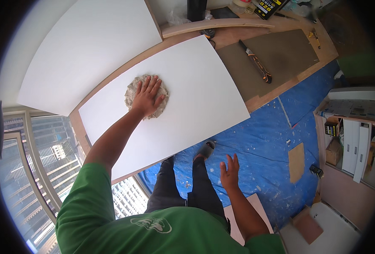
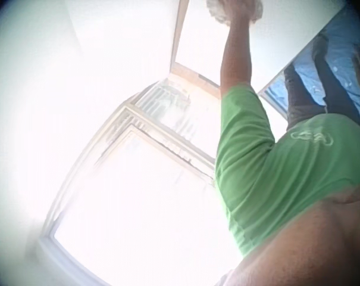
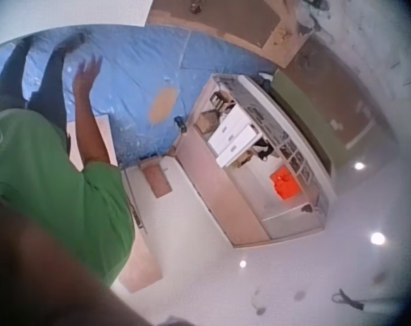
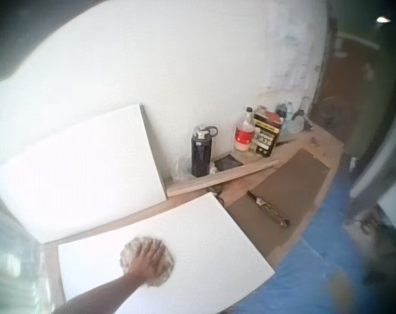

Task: The person places a white sheet onto a curved wooden surface and wipes it with a cloth. The person repeatedly rubs the surface with the cloth, covering different areas of the sheet.

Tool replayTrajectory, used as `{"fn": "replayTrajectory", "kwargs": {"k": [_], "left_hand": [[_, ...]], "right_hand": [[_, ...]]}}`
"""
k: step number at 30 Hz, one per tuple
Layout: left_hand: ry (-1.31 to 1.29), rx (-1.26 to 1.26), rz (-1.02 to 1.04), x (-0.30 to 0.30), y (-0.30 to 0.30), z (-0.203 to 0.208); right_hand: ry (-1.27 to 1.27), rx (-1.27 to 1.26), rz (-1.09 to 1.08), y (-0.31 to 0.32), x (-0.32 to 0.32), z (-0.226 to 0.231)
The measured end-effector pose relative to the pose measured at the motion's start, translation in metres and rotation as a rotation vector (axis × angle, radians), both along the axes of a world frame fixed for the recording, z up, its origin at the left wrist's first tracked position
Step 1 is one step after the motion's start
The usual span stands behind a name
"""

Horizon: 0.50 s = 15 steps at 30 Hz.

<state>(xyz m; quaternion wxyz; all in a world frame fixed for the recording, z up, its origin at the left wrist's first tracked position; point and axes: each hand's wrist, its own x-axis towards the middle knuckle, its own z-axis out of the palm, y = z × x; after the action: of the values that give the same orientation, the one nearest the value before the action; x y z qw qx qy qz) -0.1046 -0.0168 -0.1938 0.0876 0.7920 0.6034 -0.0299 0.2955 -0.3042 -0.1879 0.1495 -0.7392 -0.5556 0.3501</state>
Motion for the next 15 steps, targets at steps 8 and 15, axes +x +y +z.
{"fn": "replayTrajectory", "kwargs": {"k": [8, 15], "left_hand": [[0.108, -0.154, 0.209, -0.155, -0.190, 0.009], [0.143, -0.335, 0.111, -0.152, -0.240, 0.021]], "right_hand": [[-0.071, -0.046, 0.107, -0.034, 0.015, -0.025], [0.082, -0.398, 0.167, -0.113, 0.037, -0.039]]}}
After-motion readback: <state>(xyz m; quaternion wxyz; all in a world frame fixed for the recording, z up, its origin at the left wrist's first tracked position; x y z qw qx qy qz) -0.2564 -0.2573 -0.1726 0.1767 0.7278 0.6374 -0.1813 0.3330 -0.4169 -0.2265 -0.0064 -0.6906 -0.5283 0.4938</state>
